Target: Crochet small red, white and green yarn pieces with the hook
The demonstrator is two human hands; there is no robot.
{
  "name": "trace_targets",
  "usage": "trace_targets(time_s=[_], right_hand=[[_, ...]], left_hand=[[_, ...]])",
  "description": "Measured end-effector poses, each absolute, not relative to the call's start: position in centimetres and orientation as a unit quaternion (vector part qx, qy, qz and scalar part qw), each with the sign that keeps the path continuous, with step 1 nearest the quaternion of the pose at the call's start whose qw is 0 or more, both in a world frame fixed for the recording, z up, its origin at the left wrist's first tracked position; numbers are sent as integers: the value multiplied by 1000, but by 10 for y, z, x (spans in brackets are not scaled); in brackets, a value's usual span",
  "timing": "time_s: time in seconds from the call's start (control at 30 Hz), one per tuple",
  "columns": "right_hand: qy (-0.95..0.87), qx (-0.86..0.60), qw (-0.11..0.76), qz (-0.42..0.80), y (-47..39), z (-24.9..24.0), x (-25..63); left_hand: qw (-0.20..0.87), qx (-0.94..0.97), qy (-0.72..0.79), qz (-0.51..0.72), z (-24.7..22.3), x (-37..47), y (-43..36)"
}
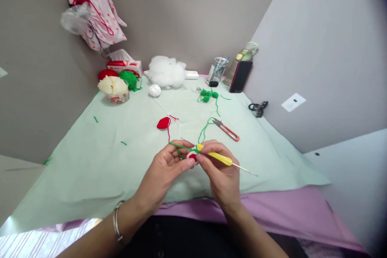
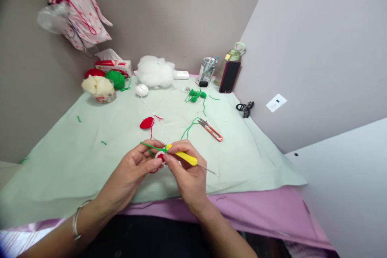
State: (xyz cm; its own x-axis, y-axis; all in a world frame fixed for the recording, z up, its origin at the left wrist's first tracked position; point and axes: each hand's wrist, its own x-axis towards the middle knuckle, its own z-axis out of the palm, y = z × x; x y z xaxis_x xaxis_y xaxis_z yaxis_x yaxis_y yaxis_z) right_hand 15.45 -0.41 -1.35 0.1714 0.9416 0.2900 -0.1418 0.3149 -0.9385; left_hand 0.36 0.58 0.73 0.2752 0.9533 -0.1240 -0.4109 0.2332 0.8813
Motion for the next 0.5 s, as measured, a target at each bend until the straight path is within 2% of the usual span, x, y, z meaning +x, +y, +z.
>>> trace_targets(time_s=[0.1, 0.17, 0.23, 0.4, 0.47, 0.5], right_hand=[[-408, -401, 658, 490, 2, -7, 167], [-376, -402, 672, 495, 4, -1, 182], [-366, -408, 683, 482, 6, 3, 196], [-387, -405, 688, 462, 5, 6, 202], [-398, -393, 690, 460, 5, 7, 193], [-403, -386, 692, 458, 4, 8, 188]], left_hand=[[685, 537, 338, 358, 18, -28, 24], [614, 624, 367, 315, 31, -57, 40], [541, 654, 405, 341, 45, -88, 55], [354, 589, 574, 446, 69, -132, 79], [322, 560, 586, 490, 66, -127, 77], [366, 555, 562, 491, 62, -120, 74]])
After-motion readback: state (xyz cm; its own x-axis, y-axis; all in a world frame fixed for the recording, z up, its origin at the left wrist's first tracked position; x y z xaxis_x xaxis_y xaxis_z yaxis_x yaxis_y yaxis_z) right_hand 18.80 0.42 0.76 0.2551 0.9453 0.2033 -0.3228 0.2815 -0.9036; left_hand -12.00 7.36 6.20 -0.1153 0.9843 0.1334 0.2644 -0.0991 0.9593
